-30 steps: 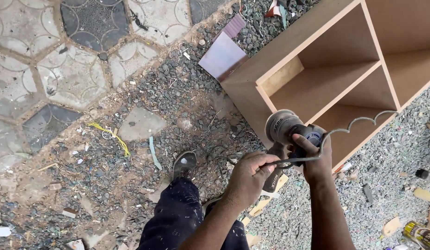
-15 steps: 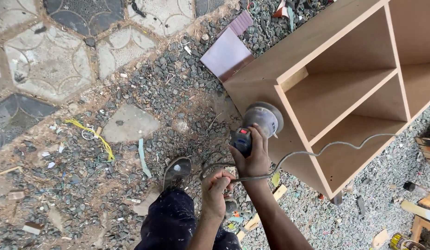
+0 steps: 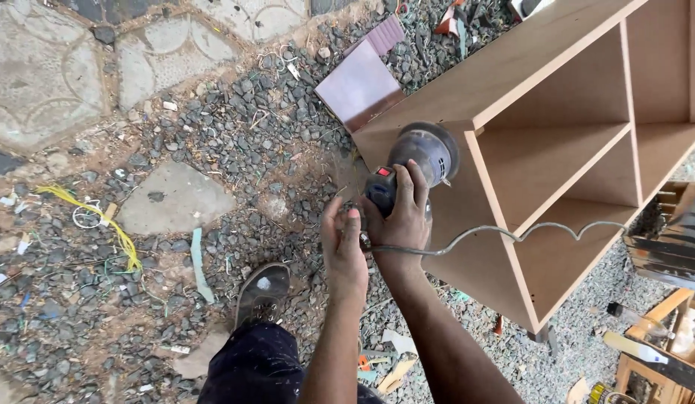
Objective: Using a power orbital sander to smooth the surfaces and edges of a wooden shelf unit.
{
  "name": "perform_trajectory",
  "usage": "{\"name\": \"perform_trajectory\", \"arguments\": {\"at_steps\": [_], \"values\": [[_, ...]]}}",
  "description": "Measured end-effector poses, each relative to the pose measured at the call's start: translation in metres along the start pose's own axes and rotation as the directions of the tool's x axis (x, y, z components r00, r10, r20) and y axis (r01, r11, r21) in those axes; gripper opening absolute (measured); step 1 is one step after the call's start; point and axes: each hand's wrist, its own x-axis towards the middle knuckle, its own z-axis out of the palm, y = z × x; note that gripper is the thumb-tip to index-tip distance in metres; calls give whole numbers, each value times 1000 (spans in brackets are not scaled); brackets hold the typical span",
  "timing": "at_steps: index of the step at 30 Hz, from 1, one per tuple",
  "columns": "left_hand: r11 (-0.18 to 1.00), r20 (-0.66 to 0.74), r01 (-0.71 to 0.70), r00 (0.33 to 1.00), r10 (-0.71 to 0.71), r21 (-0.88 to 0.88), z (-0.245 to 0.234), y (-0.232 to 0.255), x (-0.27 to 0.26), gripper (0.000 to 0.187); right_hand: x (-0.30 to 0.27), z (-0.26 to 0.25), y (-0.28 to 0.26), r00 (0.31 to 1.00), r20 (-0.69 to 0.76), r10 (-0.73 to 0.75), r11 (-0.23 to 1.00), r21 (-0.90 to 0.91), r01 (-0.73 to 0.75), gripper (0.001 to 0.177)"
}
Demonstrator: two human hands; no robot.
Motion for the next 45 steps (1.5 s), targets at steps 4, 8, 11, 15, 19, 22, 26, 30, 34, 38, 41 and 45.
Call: {"name": "perform_trajectory", "arguments": {"at_steps": [4, 8, 11, 15, 19, 22, 26, 30, 34, 38, 41, 45], "values": [[991, 308, -38, 951, -4, 129, 12, 22, 5, 90, -13, 5, 23, 995, -76, 71, 985, -149, -81, 67], [997, 388, 55, 919, -73, 59, 25, 24, -6, 93, -17, 3, 28, 996, -75, 37, 984, -169, -49, 54], [997, 363, 76, 929, -67, -9, 33, 47, -7, 90, -9, -2, 20, 997, -68, -29, 978, -206, 14, 51], [994, 344, 54, 939, -17, -100, 36, 45, -4, 79, 0, -6, 8, 986, -148, -73, 979, -198, 43, 50], [991, 355, 102, 933, -66, -85, 40, 41, -1, 74, 1, -7, 10, 988, -132, -76, 983, -178, 52, 50], [983, 349, 161, 929, -122, -87, 41, 29, 4, 72, -4, -9, 14, 993, -94, -67, 981, -189, 49, 51], [956, 368, 270, 905, -212, -113, 37, 24, 3, 73, -8, -10, 20, 995, -51, -88, 968, -240, 73, 52], [952, 342, 274, 915, -213, -140, 37, 22, 8, 76, -5, -7, 19, 995, 0, -97, 967, -237, 94, 51], [937, 350, 305, 907, -232, -169, 38, 18, 16, 76, 0, 3, 25, 995, 38, -97, 954, -280, 104, 51], [914, 344, 354, 898, -273, -199, 35, 22, 25, 76, 2, 5, 20, 990, 110, -92, 941, -316, 123, 54], [890, 344, 401, 884, -316, -215, 36, 25, 27, 74, 6, 7, 18, 980, 181, -79, 939, -318, 134, 56], [844, 305, 488, 857, -415, -223, 37, 29, 26, 81, 15, 9, 14, 958, 278, -62, 935, -319, 153, 59]]}}
